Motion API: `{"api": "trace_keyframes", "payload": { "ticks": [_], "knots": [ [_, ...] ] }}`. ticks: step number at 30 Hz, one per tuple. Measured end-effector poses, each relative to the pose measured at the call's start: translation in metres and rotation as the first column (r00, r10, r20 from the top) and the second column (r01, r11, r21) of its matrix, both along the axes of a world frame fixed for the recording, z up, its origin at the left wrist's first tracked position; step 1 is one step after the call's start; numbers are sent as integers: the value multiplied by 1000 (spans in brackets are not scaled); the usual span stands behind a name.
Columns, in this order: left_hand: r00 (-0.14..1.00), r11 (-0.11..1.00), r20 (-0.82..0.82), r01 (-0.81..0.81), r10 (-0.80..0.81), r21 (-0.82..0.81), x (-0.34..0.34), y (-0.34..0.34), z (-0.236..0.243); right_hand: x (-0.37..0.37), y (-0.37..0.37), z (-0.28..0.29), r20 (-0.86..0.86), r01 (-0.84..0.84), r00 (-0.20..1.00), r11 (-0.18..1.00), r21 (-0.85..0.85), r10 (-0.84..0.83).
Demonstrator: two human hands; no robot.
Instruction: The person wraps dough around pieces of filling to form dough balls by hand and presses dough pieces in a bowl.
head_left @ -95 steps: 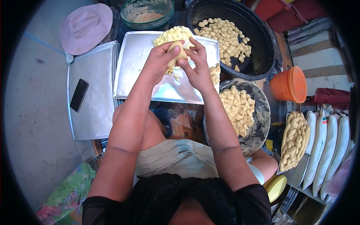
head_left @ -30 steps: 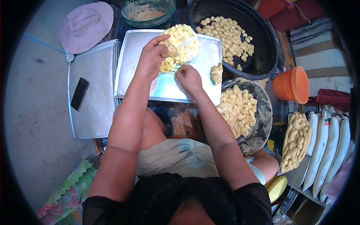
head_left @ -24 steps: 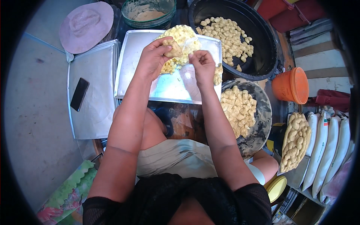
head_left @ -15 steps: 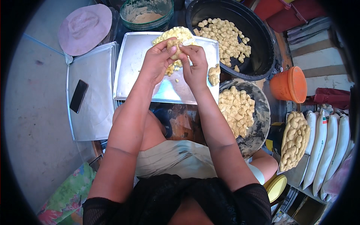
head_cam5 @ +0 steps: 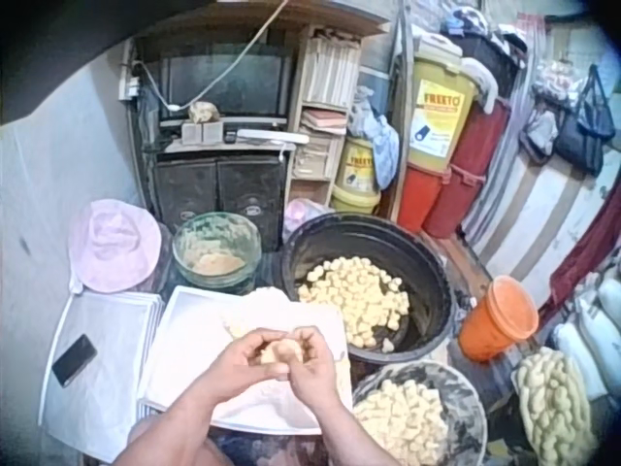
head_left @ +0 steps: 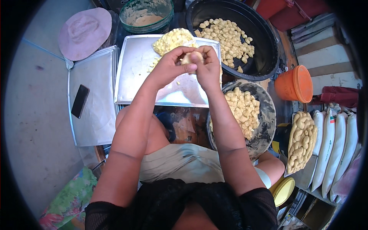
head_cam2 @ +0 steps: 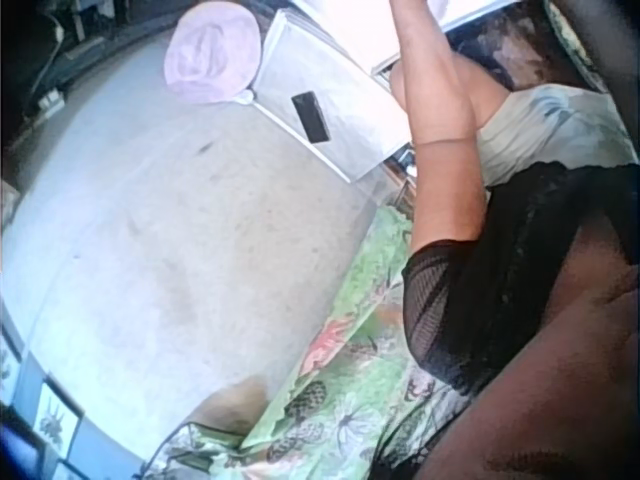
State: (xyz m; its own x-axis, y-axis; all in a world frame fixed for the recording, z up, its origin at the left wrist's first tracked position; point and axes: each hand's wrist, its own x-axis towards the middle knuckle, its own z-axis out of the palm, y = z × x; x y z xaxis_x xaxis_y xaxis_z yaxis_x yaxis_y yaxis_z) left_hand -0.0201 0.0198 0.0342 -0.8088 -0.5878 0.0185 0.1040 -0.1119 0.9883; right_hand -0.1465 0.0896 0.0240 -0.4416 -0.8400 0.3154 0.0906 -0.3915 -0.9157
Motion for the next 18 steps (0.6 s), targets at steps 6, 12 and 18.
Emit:
{"api": "trace_keyframes", "payload": {
  "ticks": [6,12,18],
  "knots": [
    [988,989,-47,-145,145,-11,-2,-9,-12,-8,10,-3,-566,205,804,979,-23,-182],
    [972,981,-176,-134,157,138,3,-8,-7,-19,23,12,-716,40,697,999,-21,-43],
    [892,976,-449,51,51,212,16,-22,-2,-69,16,31,-648,443,312,710,-548,-695]
  ]
}}
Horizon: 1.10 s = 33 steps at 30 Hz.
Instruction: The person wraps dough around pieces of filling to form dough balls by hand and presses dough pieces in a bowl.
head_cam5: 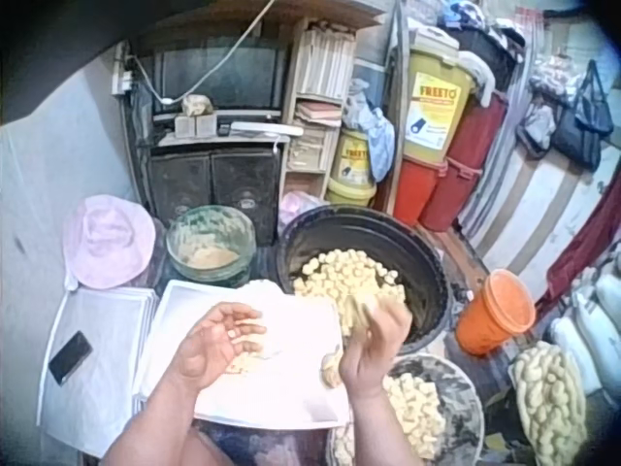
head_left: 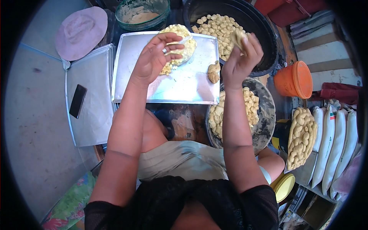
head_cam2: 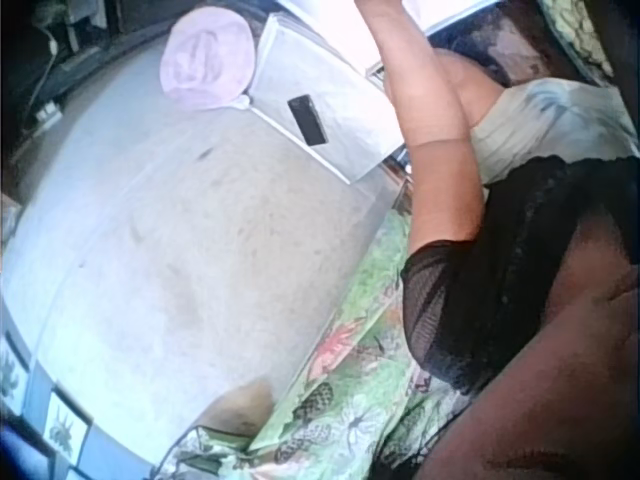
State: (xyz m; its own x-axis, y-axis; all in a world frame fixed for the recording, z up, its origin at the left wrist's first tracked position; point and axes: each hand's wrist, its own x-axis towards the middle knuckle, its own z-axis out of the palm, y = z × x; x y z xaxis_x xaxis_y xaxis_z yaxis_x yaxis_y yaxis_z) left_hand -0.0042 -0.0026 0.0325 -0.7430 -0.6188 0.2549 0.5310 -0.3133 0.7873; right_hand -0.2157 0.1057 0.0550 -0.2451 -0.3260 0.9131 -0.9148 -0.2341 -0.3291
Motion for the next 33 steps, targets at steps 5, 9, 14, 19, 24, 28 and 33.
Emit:
{"api": "trace_keyframes", "payload": {
  "ticks": [5,9,14,19,24,28,33],
  "knots": [
    [974,971,85,-219,211,92,2,-4,-2,-28,16,-47,-22,161,960,487,858,-279],
    [906,976,382,-213,183,37,-2,-2,-7,-8,44,-98,-32,57,976,108,992,-217],
    [719,998,695,40,9,-55,-23,18,-13,15,30,-118,862,-500,499,842,204,88],
    [835,986,546,-140,69,91,-26,16,-22,66,-2,-85,893,-729,281,684,-40,351],
    [853,902,414,-407,319,143,-6,-7,-6,62,-19,-134,600,-455,797,579,676,-74],
    [875,882,333,-428,351,195,2,-10,-9,86,-26,-141,245,-142,962,544,827,-122],
    [826,887,423,-451,372,101,5,-9,-9,71,-32,-150,438,-350,899,572,742,-18]
  ]
}}
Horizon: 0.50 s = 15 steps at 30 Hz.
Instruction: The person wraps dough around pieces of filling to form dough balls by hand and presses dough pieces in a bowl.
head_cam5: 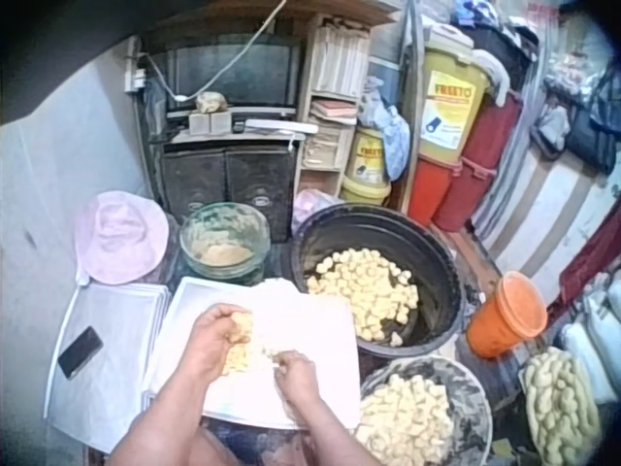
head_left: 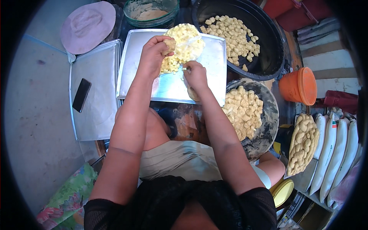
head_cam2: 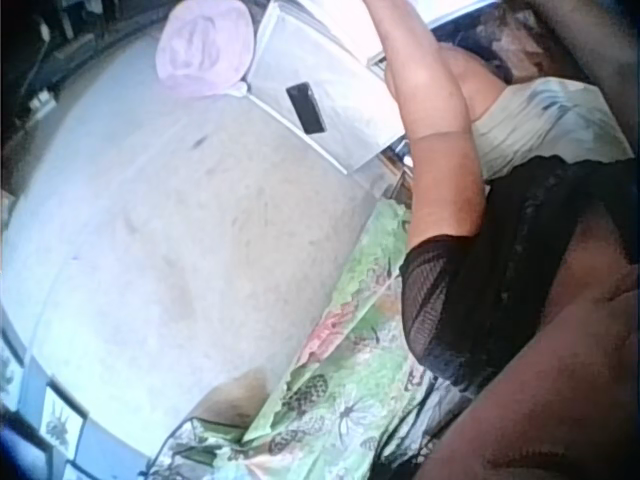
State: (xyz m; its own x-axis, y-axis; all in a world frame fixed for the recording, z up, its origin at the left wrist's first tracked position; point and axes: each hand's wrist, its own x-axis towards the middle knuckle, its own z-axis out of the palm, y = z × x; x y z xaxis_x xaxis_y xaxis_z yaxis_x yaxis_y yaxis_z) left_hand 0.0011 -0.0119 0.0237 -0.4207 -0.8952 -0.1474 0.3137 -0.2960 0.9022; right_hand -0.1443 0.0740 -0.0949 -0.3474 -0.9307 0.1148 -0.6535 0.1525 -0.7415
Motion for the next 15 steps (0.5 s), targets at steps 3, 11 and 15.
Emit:
{"api": "trace_keyframes", "payload": {
  "ticks": [3,11,15],
  "knots": [
    [997,998,-21,68,-68,6,3,-2,-4,-10,3,6,301,33,951,991,130,-71],
    [996,994,40,72,-75,79,2,4,0,-27,13,13,287,131,949,991,6,-128],
    [996,992,50,63,-68,107,-2,4,1,-22,16,18,427,6,904,1000,-2,-4]
  ]
}}
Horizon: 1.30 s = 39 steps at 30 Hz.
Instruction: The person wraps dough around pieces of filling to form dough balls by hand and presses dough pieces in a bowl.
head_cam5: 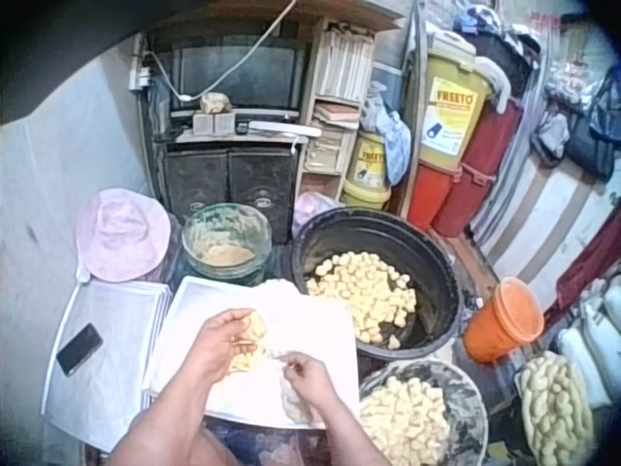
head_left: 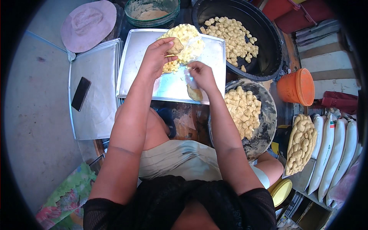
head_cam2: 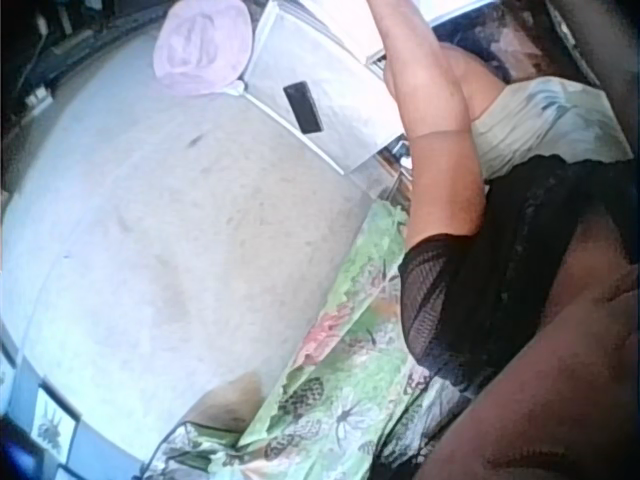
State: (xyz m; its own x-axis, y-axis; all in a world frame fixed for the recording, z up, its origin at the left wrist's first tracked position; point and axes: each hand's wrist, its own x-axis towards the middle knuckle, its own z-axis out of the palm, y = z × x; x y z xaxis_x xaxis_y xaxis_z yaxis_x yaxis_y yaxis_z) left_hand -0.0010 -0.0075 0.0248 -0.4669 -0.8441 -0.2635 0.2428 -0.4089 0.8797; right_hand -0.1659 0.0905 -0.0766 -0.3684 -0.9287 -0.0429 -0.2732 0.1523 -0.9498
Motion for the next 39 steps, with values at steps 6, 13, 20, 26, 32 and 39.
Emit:
{"api": "trace_keyframes", "payload": {
  "ticks": [6,13,20,26,32,39],
  "knots": [
    [998,999,-65,-2,4,33,1,-2,-1,40,8,7,-717,-271,643,956,117,270],
    [951,988,-272,157,-149,8,-2,-1,-4,17,-5,56,363,264,926,863,-430,-102],
    [918,978,-337,205,-208,-46,-15,14,-1,28,-9,103,211,212,971,820,-532,-114],
    [860,971,-473,236,-192,36,-27,26,0,28,-7,85,31,261,949,728,-634,-314],
    [893,981,-448,125,-46,150,-27,29,-2,41,2,102,-370,27,895,859,-511,-248],
    [886,933,-294,352,-359,-77,-12,29,0,10,1,100,-464,-240,882,928,-286,85]
  ]
}}
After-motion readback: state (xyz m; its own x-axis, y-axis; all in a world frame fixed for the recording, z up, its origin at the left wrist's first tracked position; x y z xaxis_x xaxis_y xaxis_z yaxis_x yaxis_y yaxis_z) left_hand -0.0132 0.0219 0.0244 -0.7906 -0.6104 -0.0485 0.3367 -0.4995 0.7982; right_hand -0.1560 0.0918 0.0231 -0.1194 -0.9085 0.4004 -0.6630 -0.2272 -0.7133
